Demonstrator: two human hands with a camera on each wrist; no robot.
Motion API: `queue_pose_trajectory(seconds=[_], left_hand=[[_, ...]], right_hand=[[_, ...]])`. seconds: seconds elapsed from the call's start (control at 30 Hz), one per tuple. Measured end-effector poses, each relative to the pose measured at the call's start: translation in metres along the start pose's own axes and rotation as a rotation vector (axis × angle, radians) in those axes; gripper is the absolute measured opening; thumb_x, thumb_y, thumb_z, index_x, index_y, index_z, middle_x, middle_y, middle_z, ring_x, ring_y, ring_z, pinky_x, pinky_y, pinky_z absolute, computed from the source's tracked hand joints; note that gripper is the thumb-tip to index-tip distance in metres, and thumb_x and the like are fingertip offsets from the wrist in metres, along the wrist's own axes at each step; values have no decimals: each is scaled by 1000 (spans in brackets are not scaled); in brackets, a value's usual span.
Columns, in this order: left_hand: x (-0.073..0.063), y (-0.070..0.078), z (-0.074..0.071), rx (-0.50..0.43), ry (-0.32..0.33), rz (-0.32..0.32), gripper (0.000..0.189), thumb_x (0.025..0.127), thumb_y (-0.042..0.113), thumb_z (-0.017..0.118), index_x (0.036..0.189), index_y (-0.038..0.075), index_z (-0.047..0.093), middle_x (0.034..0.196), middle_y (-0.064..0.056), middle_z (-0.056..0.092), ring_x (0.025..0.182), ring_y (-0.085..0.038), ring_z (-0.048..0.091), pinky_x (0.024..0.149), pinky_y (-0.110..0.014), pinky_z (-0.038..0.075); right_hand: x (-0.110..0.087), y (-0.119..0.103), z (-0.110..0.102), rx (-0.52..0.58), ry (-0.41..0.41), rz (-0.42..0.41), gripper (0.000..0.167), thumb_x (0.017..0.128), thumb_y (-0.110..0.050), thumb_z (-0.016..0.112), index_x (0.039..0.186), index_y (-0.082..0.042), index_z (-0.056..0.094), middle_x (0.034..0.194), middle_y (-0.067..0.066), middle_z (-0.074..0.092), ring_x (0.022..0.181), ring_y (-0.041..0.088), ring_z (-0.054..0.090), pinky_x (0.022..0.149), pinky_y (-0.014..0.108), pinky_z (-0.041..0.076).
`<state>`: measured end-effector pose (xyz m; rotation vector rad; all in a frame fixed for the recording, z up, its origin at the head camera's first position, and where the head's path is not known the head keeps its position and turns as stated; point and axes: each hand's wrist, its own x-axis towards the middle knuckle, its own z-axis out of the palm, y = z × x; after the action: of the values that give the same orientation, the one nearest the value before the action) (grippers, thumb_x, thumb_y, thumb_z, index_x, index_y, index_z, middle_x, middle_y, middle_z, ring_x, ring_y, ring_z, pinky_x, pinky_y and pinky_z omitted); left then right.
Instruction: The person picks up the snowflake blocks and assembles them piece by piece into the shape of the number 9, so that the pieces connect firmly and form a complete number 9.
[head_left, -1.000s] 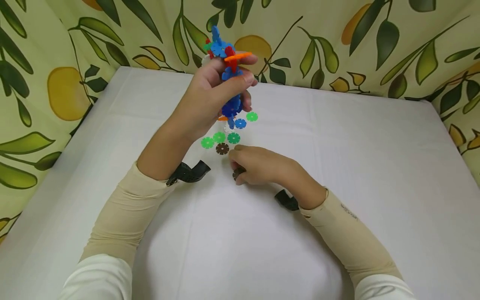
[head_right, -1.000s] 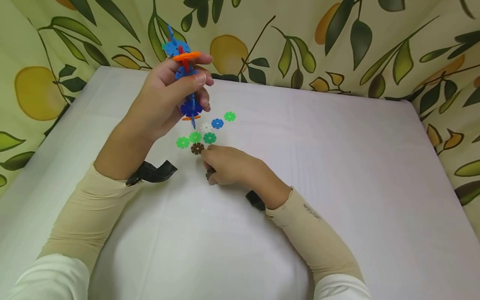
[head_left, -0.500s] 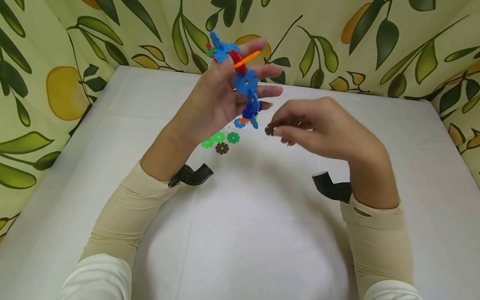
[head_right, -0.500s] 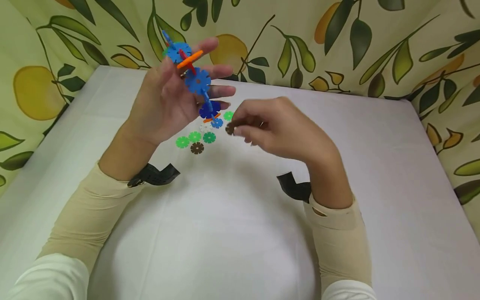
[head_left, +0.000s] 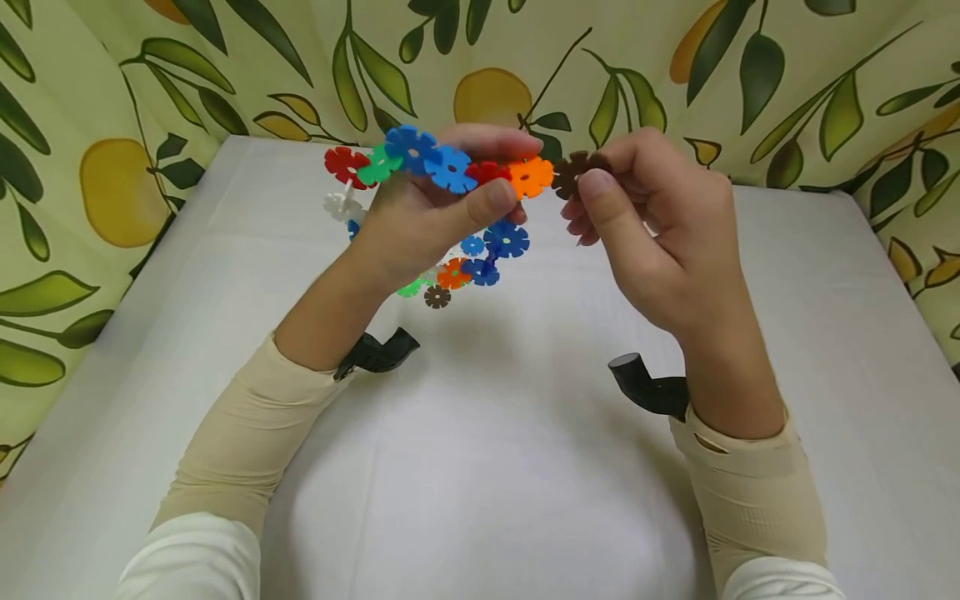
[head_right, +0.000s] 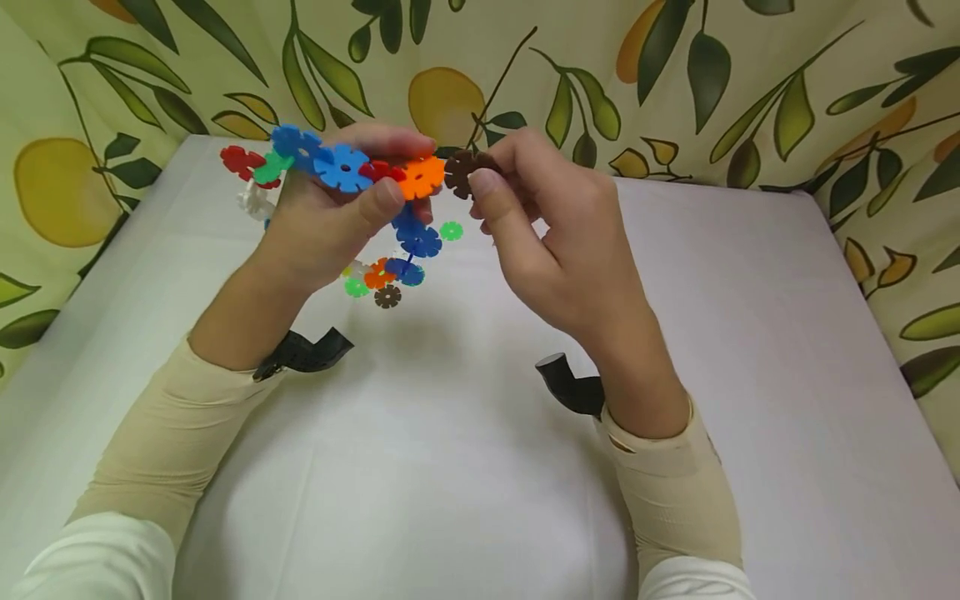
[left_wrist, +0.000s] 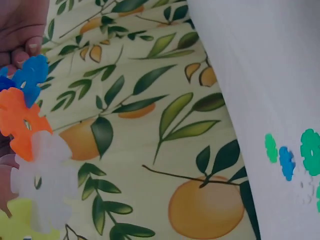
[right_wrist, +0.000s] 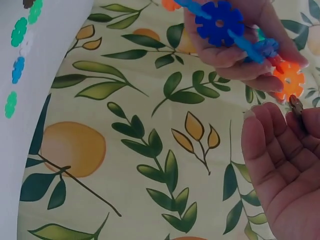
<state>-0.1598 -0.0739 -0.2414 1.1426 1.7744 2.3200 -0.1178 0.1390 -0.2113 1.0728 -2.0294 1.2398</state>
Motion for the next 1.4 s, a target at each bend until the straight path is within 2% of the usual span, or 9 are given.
queue_pose_trajectory(seconds=[0.17, 0.3, 0.4, 0.6, 0.83, 1.0, 1.2, 1.3, 1.4], left_hand=[[0, 4, -1, 86, -63, -34, 68, 78, 47, 75, 122, -4, 66, 105, -19, 67, 85, -37, 69, 83, -43, 57], [-1, 4, -1, 84, -77, -35, 64, 80, 45, 72, 120, -5, 67, 92, -22, 69, 83, -37, 69, 84, -45, 57], [-2, 3, -2, 53, -77, -51, 60, 82, 42, 72, 118, -6, 68, 93, -22, 69, 82, -37, 69, 84, -47, 57], [-2, 0, -4, 98, -105, -154, 29, 96, 14, 68, 119, -3, 69, 93, -19, 72, 88, -34, 71, 88, -45, 56], [-3, -1, -7, 93, -125, -192, 47, 90, 34, 72, 121, 0, 69, 98, -19, 74, 94, -35, 72, 87, -46, 56], [-3, -1, -8, 68, -139, -221, 35, 94, 22, 70, 120, -2, 69, 99, -20, 73, 95, -36, 71, 87, -46, 56], [-3, 0, -10, 121, -128, -291, 24, 97, 9, 65, 118, -2, 70, 102, -17, 74, 95, -34, 71, 87, -43, 56], [-3, -1, -11, 108, -129, -300, 32, 95, 19, 69, 119, -2, 69, 104, -17, 73, 96, -34, 71, 87, -43, 56], [-1, -3, -10, 24, -128, -274, 50, 87, 33, 74, 119, -5, 68, 110, -20, 71, 98, -37, 70, 88, -46, 55]], right_hand=[[-2, -1, 1, -44, -3, 4, 20, 99, -4, 52, 93, 14, 57, 81, 8, 69, 68, 13, 62, 66, 23, 54], [-2, -1, 4, -21, -1, 6, 19, 99, -2, 53, 90, 14, 57, 72, 6, 64, 60, 10, 58, 58, 21, 52], [-2, -2, 6, -2, -12, 23, 20, 99, -1, 52, 88, 14, 57, 66, 6, 60, 54, 9, 54, 50, 22, 48], [-4, -1, 1, -43, -92, 55, 18, 98, 2, 51, 84, 11, 59, 62, 6, 56, 51, 5, 50, 45, 21, 43], [-5, 5, 1, -5, -134, 86, 15, 99, 4, 51, 89, 11, 61, 63, 6, 56, 51, 6, 51, 44, 23, 45], [-5, 6, 2, 19, -132, 97, 16, 99, 4, 51, 88, 10, 61, 62, 4, 56, 50, 7, 51, 43, 23, 45], [-6, 13, 7, 82, -137, 186, 17, 99, 5, 52, 85, 10, 60, 61, 2, 56, 46, 11, 50, 43, 24, 45], [-8, 17, 10, 101, -120, 191, 17, 99, 5, 52, 85, 9, 60, 60, 2, 55, 45, 11, 49, 42, 24, 45], [-8, 18, 14, 118, -65, 179, 18, 100, 2, 51, 86, 10, 59, 60, 3, 56, 45, 11, 50, 42, 24, 45]])
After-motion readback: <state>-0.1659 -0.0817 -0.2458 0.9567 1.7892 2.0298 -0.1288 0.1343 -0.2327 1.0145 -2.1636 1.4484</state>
